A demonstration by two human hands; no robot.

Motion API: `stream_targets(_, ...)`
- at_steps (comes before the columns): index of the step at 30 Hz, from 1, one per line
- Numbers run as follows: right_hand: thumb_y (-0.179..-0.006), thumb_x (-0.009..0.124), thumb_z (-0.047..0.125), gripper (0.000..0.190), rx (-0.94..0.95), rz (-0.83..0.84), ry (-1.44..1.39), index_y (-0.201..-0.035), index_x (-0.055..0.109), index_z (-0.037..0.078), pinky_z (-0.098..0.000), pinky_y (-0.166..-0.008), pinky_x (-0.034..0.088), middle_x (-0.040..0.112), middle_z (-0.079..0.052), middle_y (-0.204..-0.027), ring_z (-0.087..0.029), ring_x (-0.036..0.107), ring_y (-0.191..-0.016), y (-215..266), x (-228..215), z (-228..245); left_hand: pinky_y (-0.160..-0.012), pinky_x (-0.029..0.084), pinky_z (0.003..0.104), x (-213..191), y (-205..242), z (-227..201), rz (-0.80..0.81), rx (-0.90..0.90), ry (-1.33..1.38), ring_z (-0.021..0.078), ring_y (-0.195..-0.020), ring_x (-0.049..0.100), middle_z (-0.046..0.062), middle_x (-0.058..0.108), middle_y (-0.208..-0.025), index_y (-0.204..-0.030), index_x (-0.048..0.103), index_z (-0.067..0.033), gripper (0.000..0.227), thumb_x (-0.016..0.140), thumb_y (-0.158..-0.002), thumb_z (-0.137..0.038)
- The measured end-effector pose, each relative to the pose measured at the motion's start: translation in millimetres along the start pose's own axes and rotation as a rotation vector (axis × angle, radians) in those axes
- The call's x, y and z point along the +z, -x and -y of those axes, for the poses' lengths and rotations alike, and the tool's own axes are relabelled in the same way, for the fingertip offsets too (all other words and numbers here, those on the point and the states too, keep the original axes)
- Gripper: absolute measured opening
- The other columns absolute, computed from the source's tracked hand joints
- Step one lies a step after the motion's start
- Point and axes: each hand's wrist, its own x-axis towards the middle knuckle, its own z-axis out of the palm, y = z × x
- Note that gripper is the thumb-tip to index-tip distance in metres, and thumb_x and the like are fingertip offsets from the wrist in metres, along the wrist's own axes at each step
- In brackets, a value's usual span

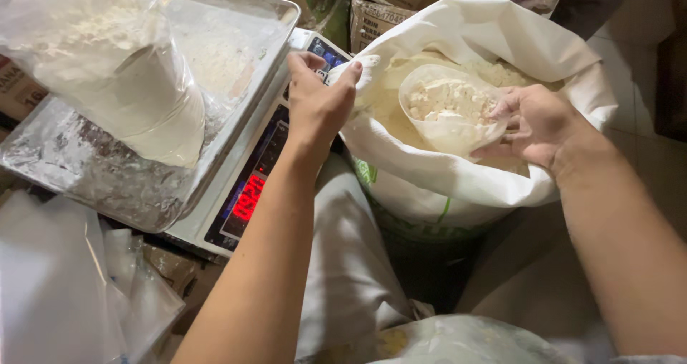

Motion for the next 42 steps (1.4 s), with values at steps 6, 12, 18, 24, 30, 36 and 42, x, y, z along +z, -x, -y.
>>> stream_targets(6, -0.086, 0.048, 0.006, 0.053, 0.025, -0.068, -0.02, -0.139, 0.048, 0.0, -0.0581, -0.096, 0.054, 0.054, -0.025, -0.13, -0.042, 0.061, -0.118, -0.6, -1.8, -1.1, -0.093, 0.054, 0.039, 7.1, -6.4, -3.2, 0.16, -0.222, 0.069, 0.0271, -0.112, 0.062, 0.023, 0.056, -0.122, -0.13, 0.033, -0.0005, 0.082, 0.081, -0.077, -0.04)
stream_targets(12, -0.086, 0.047, 0.007, 0.051, 0.022, -0.026, -0.038, -0.137, 0.049, -0.001, -0.0571, -0.093, 0.056, 0.055, -0.025, -0.13, -0.041, 0.062, -0.118, -3.9, -5.2, -2.3, -0.102, 0.052, 0.042, 17.9, -4.3, -3.4, 0.164, -0.084, -0.11, 0.0387, -0.113, 0.067, 0.032, 0.061, -0.122, -0.135, 0.029, 0.0007, 0.082, 0.077, -0.079, -0.035)
stream_targets(18, -0.086, 0.053, 0.011, 0.054, 0.073, -0.04, -0.103, -0.138, 0.048, -0.003, -0.0568, -0.095, 0.058, 0.053, -0.025, -0.132, -0.042, 0.061, -0.121, -0.6, -1.6, 3.1, -0.105, 0.048, 0.046, 20.5, 1.6, -9.0, 0.034, 0.036, -0.186, 0.0446, -0.118, 0.063, 0.033, 0.058, -0.129, -0.14, 0.027, -0.0027, 0.072, 0.069, -0.087, -0.029)
stream_targets(24, -0.086, 0.053, 0.012, 0.057, 0.019, -0.076, -0.021, -0.141, 0.045, -0.002, -0.0572, -0.098, 0.058, 0.054, -0.024, -0.136, -0.04, 0.061, -0.123, 17.6, 11.6, 20.4, -0.101, 0.046, 0.047, -3.2, 18.6, -17.4, 0.03, 0.009, -0.25, 0.0414, -0.121, 0.058, 0.027, 0.057, -0.129, -0.135, 0.033, -0.0053, 0.077, 0.075, -0.082, -0.042)
stream_targets(30, -0.091, 0.045, 0.016, 0.058, -0.102, 0.03, 0.087, -0.144, 0.045, -0.005, -0.0557, -0.098, 0.052, 0.06, -0.026, -0.142, -0.04, 0.062, -0.13, 29.7, 20.9, 49.6, -0.101, 0.047, 0.049, -38.4, 18.2, -19.9, -0.095, 0.135, -0.197, 0.0405, -0.118, 0.061, 0.024, 0.064, -0.124, -0.129, 0.049, -0.0034, 0.048, 0.06, -0.093, -0.033)
stream_targets(36, -0.093, 0.042, 0.018, 0.06, -0.264, 0.147, 0.071, -0.148, 0.042, -0.005, -0.0607, -0.1, 0.049, 0.055, -0.027, -0.146, -0.043, 0.055, -0.134, 14.3, 41.9, 78.7, -0.098, 0.052, 0.045, -84.9, 21.4, -34.4, -0.126, 0.212, -0.128, 0.0352, -0.109, 0.067, 0.023, 0.068, -0.116, -0.124, 0.055, -0.0015, 0.041, 0.054, -0.087, -0.017)
stream_targets(42, -0.092, 0.044, 0.019, 0.063, -0.284, 0.208, 0.109, -0.15, 0.039, -0.005, -0.0581, -0.101, 0.048, 0.052, -0.028, -0.148, -0.043, 0.053, -0.135, 3.5, 92.0, 116.2, -0.092, 0.054, 0.044, -126.0, 30.0, -51.1, -0.135, 0.22, -0.129, 0.035, -0.103, 0.069, 0.021, 0.069, -0.111, -0.117, 0.059, -0.0016, 0.033, 0.055, -0.087, -0.014)
